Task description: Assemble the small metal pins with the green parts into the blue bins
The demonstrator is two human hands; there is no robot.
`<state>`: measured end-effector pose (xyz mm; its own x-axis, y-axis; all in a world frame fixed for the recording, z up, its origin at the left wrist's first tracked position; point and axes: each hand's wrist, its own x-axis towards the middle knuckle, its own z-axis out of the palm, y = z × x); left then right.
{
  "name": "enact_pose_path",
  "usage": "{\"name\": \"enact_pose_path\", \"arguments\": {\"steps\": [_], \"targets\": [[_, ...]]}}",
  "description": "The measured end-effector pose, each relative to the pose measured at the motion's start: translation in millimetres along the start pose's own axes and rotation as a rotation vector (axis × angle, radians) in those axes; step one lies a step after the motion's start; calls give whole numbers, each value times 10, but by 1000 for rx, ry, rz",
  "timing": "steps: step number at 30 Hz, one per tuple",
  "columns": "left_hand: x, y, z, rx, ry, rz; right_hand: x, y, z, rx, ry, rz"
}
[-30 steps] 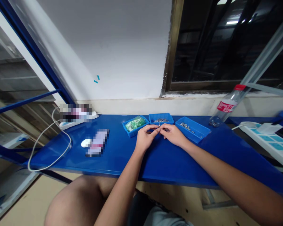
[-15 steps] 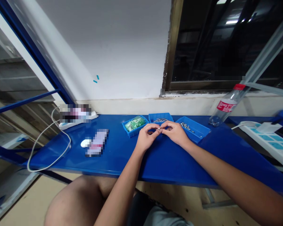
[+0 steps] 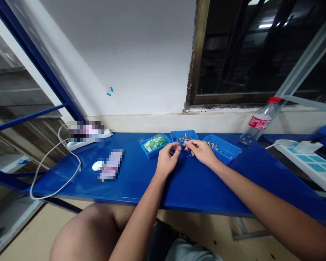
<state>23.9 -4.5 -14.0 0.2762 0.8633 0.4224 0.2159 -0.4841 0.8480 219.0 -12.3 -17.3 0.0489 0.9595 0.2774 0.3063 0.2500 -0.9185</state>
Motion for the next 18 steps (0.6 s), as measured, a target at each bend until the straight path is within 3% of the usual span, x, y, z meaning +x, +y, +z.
{"name": "enact_pose_path", "arguments": {"steps": [3, 9, 18], "targets": [[-25, -44, 16, 243, -70, 87, 38, 34, -34, 47, 18, 39], [-44, -128, 48, 450, -298, 229, 58, 65, -81, -9, 97, 122], [-21, 27, 154, 850, -345, 347, -24, 9, -42, -362, 93, -130]]}}
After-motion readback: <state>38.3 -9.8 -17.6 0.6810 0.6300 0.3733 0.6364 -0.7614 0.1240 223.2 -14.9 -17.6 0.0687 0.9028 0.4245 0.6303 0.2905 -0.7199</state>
